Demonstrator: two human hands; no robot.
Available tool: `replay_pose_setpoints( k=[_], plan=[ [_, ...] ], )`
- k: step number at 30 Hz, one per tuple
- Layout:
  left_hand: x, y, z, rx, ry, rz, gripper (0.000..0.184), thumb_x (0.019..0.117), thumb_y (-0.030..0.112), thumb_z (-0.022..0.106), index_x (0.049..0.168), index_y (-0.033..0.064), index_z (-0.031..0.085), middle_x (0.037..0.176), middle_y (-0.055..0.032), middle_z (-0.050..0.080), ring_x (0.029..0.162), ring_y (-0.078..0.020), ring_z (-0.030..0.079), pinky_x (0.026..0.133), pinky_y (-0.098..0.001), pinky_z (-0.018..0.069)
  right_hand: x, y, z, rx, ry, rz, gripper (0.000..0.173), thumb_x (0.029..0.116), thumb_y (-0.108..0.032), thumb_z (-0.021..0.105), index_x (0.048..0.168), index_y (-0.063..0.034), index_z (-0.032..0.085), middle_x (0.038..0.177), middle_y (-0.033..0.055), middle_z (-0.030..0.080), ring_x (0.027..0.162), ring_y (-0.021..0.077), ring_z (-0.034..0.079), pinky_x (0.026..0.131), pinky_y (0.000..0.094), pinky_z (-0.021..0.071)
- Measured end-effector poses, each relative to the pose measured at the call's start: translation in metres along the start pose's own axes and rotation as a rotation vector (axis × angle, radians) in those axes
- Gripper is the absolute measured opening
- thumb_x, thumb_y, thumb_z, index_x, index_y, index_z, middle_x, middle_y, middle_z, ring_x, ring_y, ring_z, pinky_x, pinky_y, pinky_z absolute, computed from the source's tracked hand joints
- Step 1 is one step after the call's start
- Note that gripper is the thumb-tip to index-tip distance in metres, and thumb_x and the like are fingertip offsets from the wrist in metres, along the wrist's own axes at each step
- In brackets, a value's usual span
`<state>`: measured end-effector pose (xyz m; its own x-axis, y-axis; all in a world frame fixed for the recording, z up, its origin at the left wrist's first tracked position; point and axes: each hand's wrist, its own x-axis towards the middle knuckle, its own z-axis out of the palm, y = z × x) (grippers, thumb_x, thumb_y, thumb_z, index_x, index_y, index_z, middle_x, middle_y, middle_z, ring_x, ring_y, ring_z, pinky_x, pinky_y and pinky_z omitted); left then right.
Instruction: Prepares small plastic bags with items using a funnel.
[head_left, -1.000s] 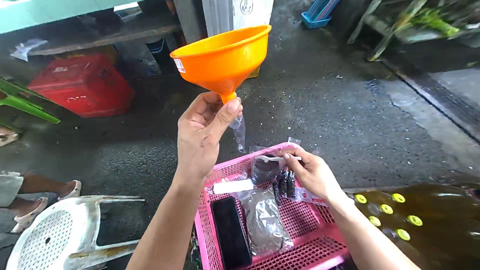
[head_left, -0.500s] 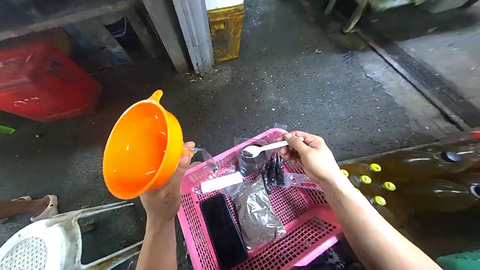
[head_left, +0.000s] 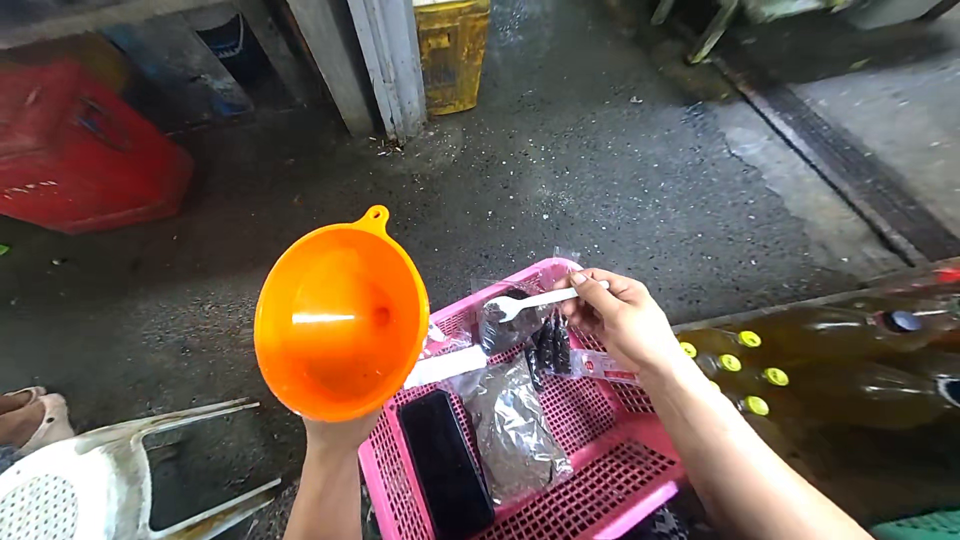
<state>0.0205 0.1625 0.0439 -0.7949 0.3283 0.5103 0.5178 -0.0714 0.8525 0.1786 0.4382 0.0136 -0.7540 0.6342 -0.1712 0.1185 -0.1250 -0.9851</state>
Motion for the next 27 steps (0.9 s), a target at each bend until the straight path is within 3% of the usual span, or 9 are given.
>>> replay_pose_setpoints(
  k=[5,7,9,13,18,21,24,27],
  plan=[
    [-0.010,-0.001,-0.006,-0.055,-0.035,-0.104,0.054,0.0826,0.017,0.085,0.126,-0.0004,0.058,0.114,-0.0029,0.074,0.110,-0.0156,0.071,0.098,-0.0353,0.0589,-0.001,-0.011,-0.003,0.122,0.025,-0.003,0.035,0.1093,-0.014,0.040,0.096,-0.0036,0.071,0.071,0.0020,0.070,0.057,0.0045,0.061,0.053,0.0171,0.0506],
    [-0.015,-0.001,-0.007,-0.088,-0.045,-0.141,0.063,0.0781,0.019,0.088,0.128,0.0020,0.054,0.116,0.0030,0.072,0.111,-0.0086,0.069,0.098,-0.0303,0.0578,-0.002,-0.013,-0.005,0.131,0.020,-0.039,0.034,0.1085,-0.014,0.041,0.096,-0.0039,0.071,0.072,0.0021,0.070,0.057,0.0046,0.061,0.054,0.0173,0.0507],
    [-0.018,0.000,-0.005,-0.088,-0.052,-0.142,0.055,0.0785,0.018,0.087,0.125,0.0101,0.059,0.114,0.0103,0.073,0.109,-0.0026,0.068,0.097,-0.0253,0.0574,-0.002,-0.012,-0.006,0.082,0.023,-0.079,0.033,0.1078,-0.014,0.042,0.097,-0.0049,0.071,0.073,0.0008,0.070,0.058,0.0041,0.061,0.054,0.0173,0.0507],
    [-0.022,-0.001,-0.004,-0.005,-0.042,-0.128,0.056,0.0770,0.014,0.087,0.122,0.0019,0.057,0.110,0.0075,0.073,0.107,-0.0024,0.069,0.097,-0.0238,0.0578,-0.003,-0.008,-0.007,-0.065,0.060,-0.102,0.028,0.1073,-0.016,0.047,0.100,-0.0059,0.072,0.074,-0.0007,0.071,0.061,0.0049,0.064,0.056,0.0189,0.0532],
    [-0.027,0.003,-0.005,0.080,-0.026,-0.098,0.057,0.0726,0.019,0.089,0.118,0.0058,0.057,0.105,0.0169,0.071,0.105,0.0101,0.064,0.096,-0.0144,0.0538,-0.003,-0.013,-0.006,0.106,0.049,-0.047,0.033,0.1091,-0.015,0.041,0.098,-0.0039,0.071,0.072,0.0010,0.070,0.058,0.0049,0.062,0.055,0.0181,0.0519],
    [-0.023,0.007,-0.002,0.058,-0.038,-0.105,0.049,0.0734,0.018,0.087,0.114,0.0103,0.060,0.103,0.0198,0.071,0.103,0.0120,0.064,0.094,-0.0129,0.0541,-0.003,-0.026,-0.008,0.168,0.050,-0.069,0.035,0.1090,-0.014,0.040,0.097,-0.0043,0.071,0.071,0.0012,0.070,0.057,0.0047,0.062,0.055,0.0173,0.0519],
    [-0.016,0.012,0.004,-0.006,-0.065,-0.182,0.037,0.0713,0.010,0.085,0.104,0.0118,0.067,0.094,0.0172,0.074,0.093,0.0091,0.069,0.086,-0.0139,0.0580,-0.006,-0.050,-0.011,0.188,0.046,-0.138,0.037,0.1086,-0.017,0.039,0.095,-0.0079,0.072,0.071,0.0001,0.069,0.058,0.0036,0.061,0.055,0.0166,0.0514],
    [-0.008,0.016,0.013,0.127,-0.133,-0.260,0.032,0.0682,0.002,0.080,0.099,0.0042,0.069,0.086,0.0105,0.075,0.082,0.0083,0.070,0.076,-0.0120,0.0593,-0.011,-0.082,-0.010,0.193,0.017,-0.263,0.037,0.1074,-0.019,0.041,0.094,-0.0132,0.074,0.069,-0.0017,0.069,0.055,0.0015,0.059,0.053,0.0149,0.0501]
  ],
)
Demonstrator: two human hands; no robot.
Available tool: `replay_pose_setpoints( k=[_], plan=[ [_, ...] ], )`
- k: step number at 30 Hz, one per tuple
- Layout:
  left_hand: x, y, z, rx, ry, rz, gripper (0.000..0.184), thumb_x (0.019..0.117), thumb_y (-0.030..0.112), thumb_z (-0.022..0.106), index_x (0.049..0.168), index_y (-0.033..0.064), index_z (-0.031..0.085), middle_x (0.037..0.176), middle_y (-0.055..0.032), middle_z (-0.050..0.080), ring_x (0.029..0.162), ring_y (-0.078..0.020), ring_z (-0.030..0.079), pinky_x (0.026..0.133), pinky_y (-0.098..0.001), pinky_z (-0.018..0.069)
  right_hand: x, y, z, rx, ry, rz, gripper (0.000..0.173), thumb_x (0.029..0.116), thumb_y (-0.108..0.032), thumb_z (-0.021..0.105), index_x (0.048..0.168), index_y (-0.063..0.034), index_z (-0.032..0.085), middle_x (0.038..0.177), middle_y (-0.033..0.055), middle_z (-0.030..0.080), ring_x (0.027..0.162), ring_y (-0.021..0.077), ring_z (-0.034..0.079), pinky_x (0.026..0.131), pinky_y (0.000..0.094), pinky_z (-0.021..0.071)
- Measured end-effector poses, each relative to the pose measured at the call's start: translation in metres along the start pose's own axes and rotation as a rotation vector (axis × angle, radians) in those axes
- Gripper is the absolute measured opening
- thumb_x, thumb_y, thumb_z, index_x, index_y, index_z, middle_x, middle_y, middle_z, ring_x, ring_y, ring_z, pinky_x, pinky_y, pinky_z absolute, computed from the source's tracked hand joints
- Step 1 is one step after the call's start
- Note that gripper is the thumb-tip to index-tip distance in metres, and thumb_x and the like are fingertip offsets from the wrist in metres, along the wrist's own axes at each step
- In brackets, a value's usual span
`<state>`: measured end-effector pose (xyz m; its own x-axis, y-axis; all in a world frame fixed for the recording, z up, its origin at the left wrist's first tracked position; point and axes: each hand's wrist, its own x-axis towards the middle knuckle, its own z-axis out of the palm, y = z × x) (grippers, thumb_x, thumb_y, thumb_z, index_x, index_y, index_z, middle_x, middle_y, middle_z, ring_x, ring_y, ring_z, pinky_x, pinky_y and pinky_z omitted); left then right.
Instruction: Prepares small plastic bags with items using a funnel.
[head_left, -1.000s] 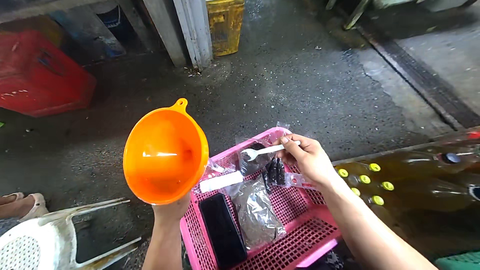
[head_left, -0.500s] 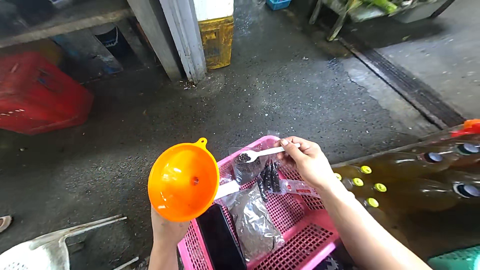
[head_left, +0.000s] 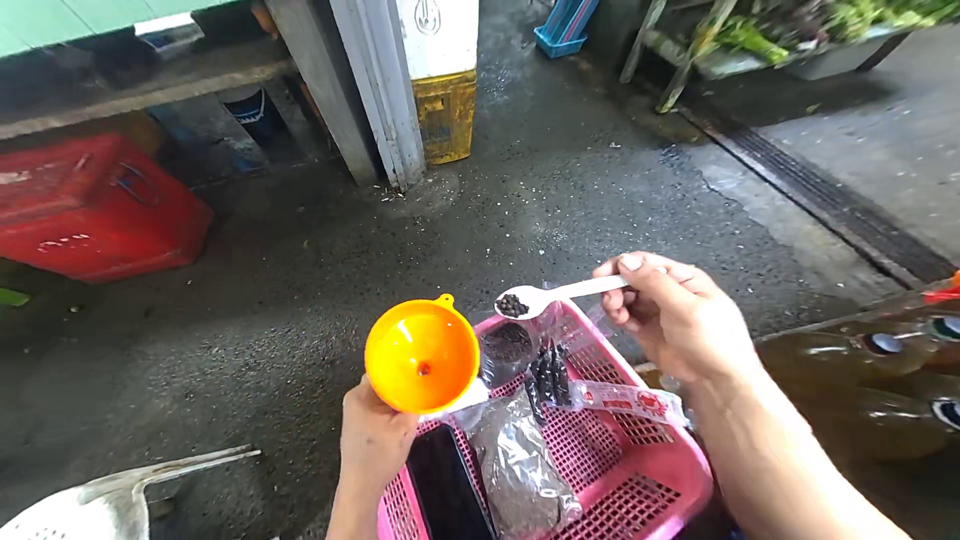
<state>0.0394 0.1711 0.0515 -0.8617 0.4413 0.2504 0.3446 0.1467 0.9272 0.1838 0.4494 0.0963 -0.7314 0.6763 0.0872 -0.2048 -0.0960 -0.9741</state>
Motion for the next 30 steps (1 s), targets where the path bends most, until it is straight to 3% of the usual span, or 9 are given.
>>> replay_pose_setpoints(
  k=[4,12,17,20,22,26,30],
  plan=[
    [0.003,-0.004,0.004,0.176,-0.082,0.044,0.022,0.0734,0.020,0.077,0.093,0.0109,0.076,0.090,0.0080,0.075,0.089,0.0057,0.069,0.083,-0.0154,0.0573,-0.003,-0.027,0.022,-0.055,-0.151,-0.130,0.031,0.1068,-0.022,0.047,0.096,-0.0159,0.075,0.071,-0.0013,0.069,0.055,0.0027,0.061,0.053,0.0158,0.0523],
    [0.004,0.010,0.003,0.150,-0.104,0.194,0.019,0.0756,0.021,0.076,0.091,0.0107,0.075,0.090,0.0078,0.075,0.098,0.0049,0.068,0.092,-0.0153,0.0533,-0.008,-0.023,0.043,-0.152,-0.206,-0.090,0.029,0.1059,-0.019,0.048,0.096,-0.0136,0.075,0.070,0.0001,0.070,0.056,0.0041,0.062,0.052,0.0154,0.0514],
    [0.008,0.013,0.004,0.120,-0.110,0.220,0.015,0.0771,0.018,0.076,0.089,0.0093,0.074,0.087,0.0078,0.074,0.092,0.0057,0.068,0.087,-0.0144,0.0549,-0.005,-0.029,0.042,-0.116,-0.207,-0.123,0.030,0.1064,-0.019,0.046,0.097,-0.0128,0.074,0.071,0.0006,0.070,0.055,0.0042,0.061,0.052,0.0154,0.0516],
    [0.015,0.027,0.006,0.090,-0.095,0.141,0.021,0.0760,0.011,0.079,0.095,0.0061,0.073,0.090,0.0070,0.075,0.089,0.0071,0.069,0.083,-0.0135,0.0580,0.002,-0.040,0.049,-0.100,-0.227,-0.119,0.031,0.1067,-0.017,0.045,0.098,-0.0119,0.074,0.071,-0.0006,0.069,0.054,0.0033,0.059,0.050,0.0159,0.0504],
    [0.025,0.038,0.004,0.109,-0.110,0.142,0.022,0.0824,0.016,0.080,0.101,0.0054,0.074,0.095,0.0055,0.076,0.094,0.0053,0.070,0.088,-0.0163,0.0584,0.012,-0.052,0.057,-0.095,-0.267,-0.123,0.031,0.1077,-0.016,0.044,0.100,-0.0093,0.073,0.072,-0.0002,0.069,0.054,0.0034,0.058,0.049,0.0165,0.0497],
    [0.051,0.070,-0.010,0.151,-0.124,0.167,0.025,0.0884,0.026,0.079,0.109,0.0127,0.074,0.101,0.0063,0.077,0.096,-0.0007,0.072,0.090,-0.0255,0.0610,0.038,-0.091,0.075,-0.056,-0.348,-0.198,0.032,0.1087,-0.015,0.044,0.097,-0.0075,0.072,0.072,-0.0015,0.070,0.055,0.0025,0.059,0.048,0.0160,0.0483],
    [0.073,0.107,-0.026,0.184,-0.190,0.188,0.022,0.0930,0.028,0.074,0.110,0.0148,0.073,0.097,0.0054,0.077,0.088,-0.0052,0.073,0.083,-0.0304,0.0629,0.053,-0.125,0.080,-0.085,-0.388,-0.210,0.037,0.1107,-0.021,0.039,0.097,-0.0104,0.072,0.072,-0.0046,0.067,0.055,0.0017,0.056,0.049,0.0154,0.0463]
  ],
)
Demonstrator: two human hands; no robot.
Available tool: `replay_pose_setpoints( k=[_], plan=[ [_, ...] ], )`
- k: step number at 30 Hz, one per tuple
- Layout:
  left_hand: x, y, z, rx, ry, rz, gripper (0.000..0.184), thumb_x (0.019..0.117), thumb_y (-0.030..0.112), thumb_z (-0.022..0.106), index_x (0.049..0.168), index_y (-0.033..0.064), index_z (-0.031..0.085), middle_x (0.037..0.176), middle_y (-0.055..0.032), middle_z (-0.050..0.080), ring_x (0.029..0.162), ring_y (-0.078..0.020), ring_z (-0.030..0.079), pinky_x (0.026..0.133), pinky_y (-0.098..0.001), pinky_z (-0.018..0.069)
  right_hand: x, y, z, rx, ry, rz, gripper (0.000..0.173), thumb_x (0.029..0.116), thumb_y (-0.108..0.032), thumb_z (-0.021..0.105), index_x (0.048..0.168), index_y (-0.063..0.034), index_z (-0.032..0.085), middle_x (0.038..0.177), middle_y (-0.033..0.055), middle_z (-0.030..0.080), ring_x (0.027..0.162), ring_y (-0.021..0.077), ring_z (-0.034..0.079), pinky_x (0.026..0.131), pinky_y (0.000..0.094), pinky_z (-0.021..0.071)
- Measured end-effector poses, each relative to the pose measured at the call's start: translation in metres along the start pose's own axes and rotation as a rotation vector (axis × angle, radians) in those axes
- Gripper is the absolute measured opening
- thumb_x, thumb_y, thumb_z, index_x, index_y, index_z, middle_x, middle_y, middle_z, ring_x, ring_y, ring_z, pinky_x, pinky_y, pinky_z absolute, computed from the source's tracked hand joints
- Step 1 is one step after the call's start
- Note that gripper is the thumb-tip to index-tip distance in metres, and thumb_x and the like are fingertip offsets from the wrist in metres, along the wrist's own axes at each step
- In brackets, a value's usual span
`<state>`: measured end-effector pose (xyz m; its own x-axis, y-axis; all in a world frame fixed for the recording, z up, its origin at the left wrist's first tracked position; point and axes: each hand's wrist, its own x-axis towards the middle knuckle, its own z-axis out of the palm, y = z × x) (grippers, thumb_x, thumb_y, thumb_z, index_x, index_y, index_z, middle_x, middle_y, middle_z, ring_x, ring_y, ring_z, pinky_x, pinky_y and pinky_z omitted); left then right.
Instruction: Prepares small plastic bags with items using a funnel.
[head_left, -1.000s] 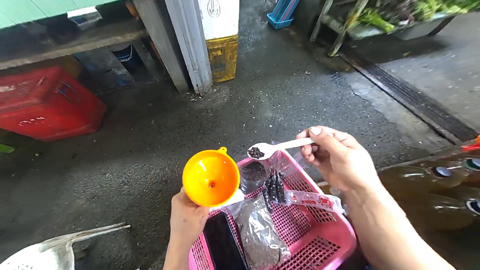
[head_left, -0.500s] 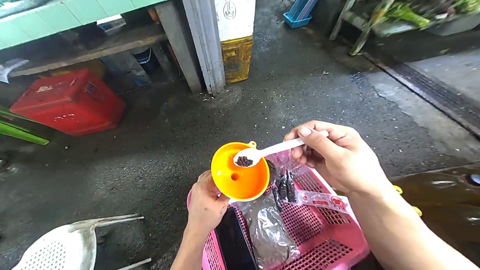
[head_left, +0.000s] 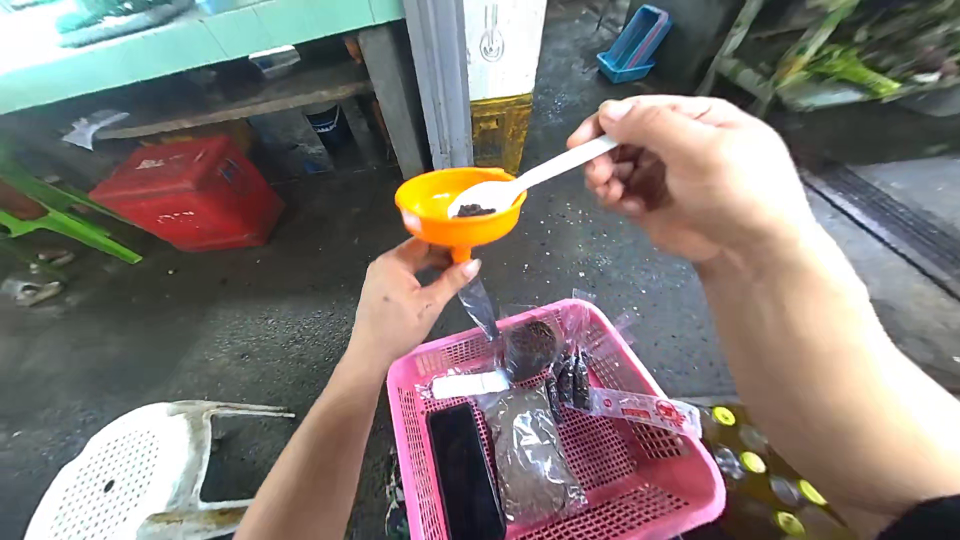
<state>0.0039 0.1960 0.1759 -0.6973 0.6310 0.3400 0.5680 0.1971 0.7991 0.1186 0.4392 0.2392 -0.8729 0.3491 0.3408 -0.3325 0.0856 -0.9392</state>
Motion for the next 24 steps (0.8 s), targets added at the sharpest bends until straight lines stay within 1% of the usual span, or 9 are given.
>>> replay_pose_setpoints(
  k=[2,5,7,9,12,16,21,24],
  plan=[
    [0.010,0.016,-0.009,0.026,-0.037,-0.004,0.018,0.0941,0.029,0.073,0.106,0.0150,0.072,0.091,0.0052,0.076,0.082,-0.0057,0.073,0.075,-0.0295,0.0628,0.008,-0.013,-0.003,-0.012,-0.003,0.012,0.039,0.1112,-0.024,0.038,0.098,-0.0122,0.072,0.071,-0.0064,0.065,0.054,0.0008,0.054,0.049,0.0148,0.0446],
    [0.025,0.033,-0.017,0.012,-0.092,0.002,0.018,0.0938,0.029,0.074,0.105,0.0143,0.073,0.089,0.0055,0.076,0.083,-0.0048,0.072,0.077,-0.0286,0.0620,0.016,-0.032,-0.011,-0.071,-0.048,-0.026,0.038,0.1108,-0.025,0.037,0.098,-0.0147,0.071,0.072,-0.0077,0.064,0.056,0.0001,0.054,0.051,0.0144,0.0453],
    [0.028,0.041,-0.019,-0.002,-0.120,0.014,0.020,0.0940,0.029,0.074,0.106,0.0125,0.073,0.089,0.0041,0.076,0.082,-0.0049,0.072,0.077,-0.0283,0.0613,0.019,-0.041,-0.016,-0.158,-0.085,-0.061,0.036,0.1109,-0.025,0.039,0.100,-0.0145,0.072,0.075,-0.0065,0.066,0.059,0.0012,0.057,0.053,0.0151,0.0483],
    [0.030,0.046,-0.019,0.002,-0.141,0.020,0.020,0.0947,0.029,0.074,0.105,0.0121,0.073,0.089,0.0041,0.076,0.081,-0.0039,0.071,0.076,-0.0271,0.0603,0.018,-0.045,-0.021,-0.212,-0.093,-0.086,0.035,0.1110,-0.026,0.040,0.103,-0.0148,0.073,0.077,-0.0063,0.067,0.060,0.0016,0.057,0.053,0.0155,0.0481],
    [0.030,0.046,-0.018,0.001,-0.157,0.037,0.021,0.0957,0.031,0.073,0.106,0.0120,0.073,0.090,0.0045,0.076,0.082,-0.0032,0.071,0.078,-0.0272,0.0597,0.017,-0.044,-0.030,-0.206,-0.093,-0.143,0.034,0.1103,-0.028,0.043,0.102,-0.0160,0.073,0.077,-0.0069,0.067,0.059,0.0014,0.057,0.053,0.0158,0.0489],
    [0.030,0.046,-0.016,-0.009,-0.168,0.040,0.022,0.0962,0.030,0.073,0.106,0.0108,0.072,0.092,0.0032,0.076,0.084,-0.0035,0.072,0.081,-0.0269,0.0602,0.017,-0.043,-0.034,-0.189,-0.090,-0.173,0.035,0.1105,-0.027,0.041,0.101,-0.0166,0.073,0.076,-0.0085,0.067,0.059,0.0003,0.057,0.053,0.0151,0.0486],
    [0.030,0.046,-0.014,-0.042,-0.170,0.062,0.020,0.0961,0.027,0.073,0.106,0.0103,0.072,0.092,0.0033,0.076,0.083,-0.0031,0.072,0.079,-0.0248,0.0604,0.015,-0.043,-0.033,-0.170,-0.075,-0.179,0.035,0.1109,-0.026,0.040,0.101,-0.0156,0.073,0.076,-0.0078,0.067,0.059,0.0008,0.058,0.053,0.0155,0.0494],
    [0.030,0.044,-0.013,-0.041,-0.166,0.050,0.019,0.0963,0.027,0.073,0.107,0.0108,0.071,0.091,0.0038,0.076,0.083,-0.0023,0.071,0.078,-0.0241,0.0596,0.014,-0.040,-0.034,-0.166,-0.112,-0.236,0.034,0.1111,-0.025,0.041,0.103,-0.0153,0.072,0.079,-0.0069,0.068,0.061,0.0014,0.060,0.055,0.0158,0.0511]
  ],
)
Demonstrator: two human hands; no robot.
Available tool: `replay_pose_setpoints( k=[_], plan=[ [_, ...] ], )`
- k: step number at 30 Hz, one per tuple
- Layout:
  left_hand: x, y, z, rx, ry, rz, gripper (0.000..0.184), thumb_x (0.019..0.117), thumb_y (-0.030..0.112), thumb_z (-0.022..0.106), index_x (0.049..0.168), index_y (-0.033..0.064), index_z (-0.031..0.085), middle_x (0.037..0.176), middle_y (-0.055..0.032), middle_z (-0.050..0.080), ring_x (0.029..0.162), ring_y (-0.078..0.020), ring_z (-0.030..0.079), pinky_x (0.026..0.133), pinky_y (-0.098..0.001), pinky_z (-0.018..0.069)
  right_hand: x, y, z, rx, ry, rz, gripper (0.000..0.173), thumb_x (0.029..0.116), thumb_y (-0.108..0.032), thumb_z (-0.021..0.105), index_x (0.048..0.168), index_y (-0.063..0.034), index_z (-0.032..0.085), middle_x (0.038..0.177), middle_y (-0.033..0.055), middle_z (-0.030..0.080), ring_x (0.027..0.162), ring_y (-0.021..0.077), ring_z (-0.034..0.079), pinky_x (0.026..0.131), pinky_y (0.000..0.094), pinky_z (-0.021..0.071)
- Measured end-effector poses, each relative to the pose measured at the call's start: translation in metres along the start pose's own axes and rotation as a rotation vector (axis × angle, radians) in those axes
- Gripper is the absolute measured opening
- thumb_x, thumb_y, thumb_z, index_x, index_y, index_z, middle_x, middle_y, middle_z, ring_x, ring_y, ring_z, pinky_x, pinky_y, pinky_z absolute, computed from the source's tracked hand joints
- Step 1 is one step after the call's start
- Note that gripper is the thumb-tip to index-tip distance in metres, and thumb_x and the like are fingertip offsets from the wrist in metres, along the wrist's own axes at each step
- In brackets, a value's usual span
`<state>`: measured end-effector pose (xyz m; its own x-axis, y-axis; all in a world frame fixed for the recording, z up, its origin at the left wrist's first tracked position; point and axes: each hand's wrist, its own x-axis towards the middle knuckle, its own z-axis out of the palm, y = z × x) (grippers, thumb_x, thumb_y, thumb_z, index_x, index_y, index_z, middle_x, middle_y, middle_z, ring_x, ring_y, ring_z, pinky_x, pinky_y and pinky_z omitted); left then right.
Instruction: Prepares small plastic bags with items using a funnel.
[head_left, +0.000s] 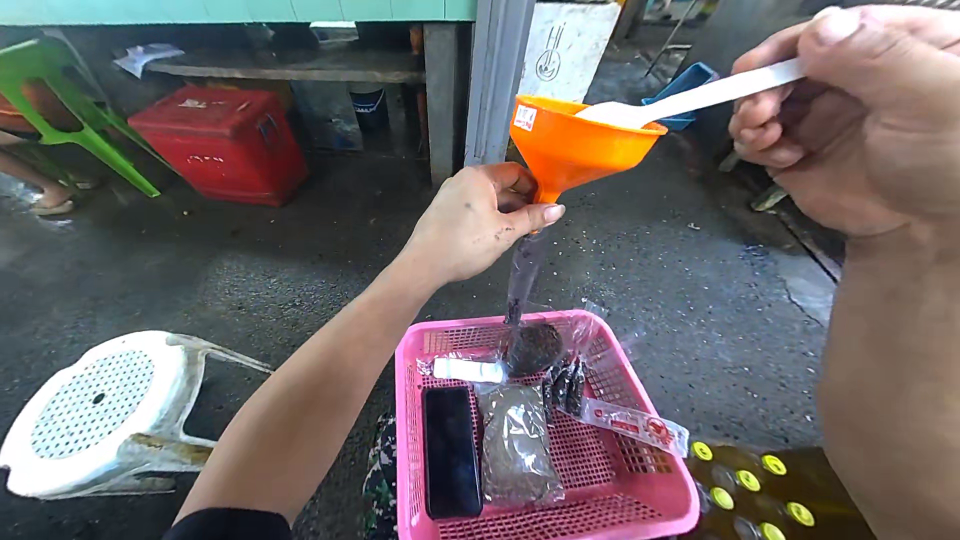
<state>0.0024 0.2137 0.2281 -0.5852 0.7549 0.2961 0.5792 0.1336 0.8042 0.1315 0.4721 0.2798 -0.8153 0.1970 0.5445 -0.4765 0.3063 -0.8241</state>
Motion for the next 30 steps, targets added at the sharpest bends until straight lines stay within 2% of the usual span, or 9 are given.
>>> replay_pose_setpoints(
  k=[9,15,21,23,25,27,28,29,30],
  plan=[
    [0.003,-0.013,0.004,-0.066,0.073,0.020,0.021,0.0921,0.023,0.078,0.110,0.0116,0.073,0.099,0.0039,0.077,0.092,-0.0027,0.073,0.086,-0.0250,0.0613,-0.003,0.015,-0.009,-0.152,-0.251,-0.366,0.025,0.1076,-0.027,0.054,0.120,-0.0134,0.070,0.106,-0.0032,0.074,0.086,0.0063,0.069,0.072,0.0210,0.0582],
    [0.006,-0.022,0.009,-0.020,0.164,0.035,0.025,0.0885,0.035,0.080,0.103,0.0157,0.075,0.104,0.0028,0.071,0.100,-0.0068,0.069,0.087,-0.0269,0.0597,-0.010,0.021,-0.011,-0.083,-0.084,-0.374,0.027,0.1092,-0.027,0.050,0.119,-0.0102,0.069,0.103,-0.0022,0.074,0.083,0.0064,0.069,0.070,0.0211,0.0581],
    [-0.009,-0.027,0.015,-0.183,0.178,0.054,0.018,0.0891,0.018,0.080,0.105,0.0111,0.074,0.096,0.0022,0.076,0.092,-0.0077,0.073,0.084,-0.0261,0.0620,-0.063,0.053,-0.031,0.059,0.256,-0.171,0.031,0.1118,-0.028,0.034,0.117,-0.0157,0.062,0.092,-0.0072,0.067,0.073,0.0035,0.064,0.066,0.0183,0.0541],
    [-0.022,-0.035,0.020,-0.285,0.178,0.086,0.024,0.0891,0.011,0.079,0.112,0.0076,0.072,0.099,-0.0014,0.077,0.094,-0.0119,0.074,0.086,-0.0288,0.0625,-0.087,0.067,-0.027,0.066,0.303,-0.044,0.029,0.1104,-0.033,0.039,0.113,-0.0209,0.065,0.089,-0.0091,0.067,0.070,0.0035,0.064,0.064,0.0189,0.0545],
    [-0.044,-0.051,0.033,-0.309,0.235,0.096,0.030,0.0878,0.011,0.080,0.116,0.0099,0.069,0.103,0.0003,0.076,0.096,-0.0113,0.073,0.088,-0.0297,0.0624,-0.112,0.080,-0.013,-0.037,0.299,0.118,0.024,0.1080,-0.032,0.047,0.104,-0.0248,0.070,0.087,-0.0113,0.070,0.067,0.0017,0.064,0.061,0.0190,0.0562],
    [-0.072,-0.081,0.055,-0.135,0.391,0.177,0.036,0.0837,0.025,0.084,0.114,0.0174,0.066,0.104,0.0138,0.072,0.100,0.0043,0.068,0.089,-0.0197,0.0592,-0.133,0.097,0.002,-0.285,0.242,0.273,0.021,0.1057,-0.025,0.051,0.101,-0.0171,0.069,0.083,-0.0081,0.071,0.064,0.0024,0.065,0.059,0.0221,0.0577],
    [-0.087,-0.097,0.065,-0.064,0.445,0.206,0.040,0.0832,0.031,0.082,0.115,0.0156,0.062,0.104,0.0156,0.069,0.102,0.0094,0.063,0.091,-0.0159,0.0551,-0.140,0.104,0.009,-0.427,0.195,0.332,0.021,0.1049,-0.024,0.053,0.101,-0.0125,0.070,0.080,-0.0055,0.071,0.063,0.0036,0.066,0.059,0.0247,0.0586],
    [-0.097,-0.108,0.074,-0.031,0.501,0.209,0.046,0.0832,0.031,0.083,0.117,0.0083,0.061,0.105,0.0118,0.069,0.105,0.0085,0.063,0.094,-0.0169,0.0537,-0.145,0.111,0.017,-0.524,0.149,0.369,0.022,0.1046,-0.026,0.054,0.101,-0.0112,0.070,0.078,-0.0044,0.070,0.062,0.0036,0.065,0.058,0.0259,0.0581],
    [-0.103,-0.112,0.082,-0.047,0.547,0.175,0.050,0.0823,0.030,0.086,0.119,0.0077,0.061,0.107,0.0118,0.070,0.106,0.0054,0.065,0.096,-0.0202,0.0554,-0.151,0.119,0.023,-0.583,0.113,0.383,0.023,0.1045,-0.027,0.054,0.100,-0.0117,0.070,0.076,-0.0044,0.070,0.061,0.0029,0.065,0.057,0.0260,0.0572]
  ],
)
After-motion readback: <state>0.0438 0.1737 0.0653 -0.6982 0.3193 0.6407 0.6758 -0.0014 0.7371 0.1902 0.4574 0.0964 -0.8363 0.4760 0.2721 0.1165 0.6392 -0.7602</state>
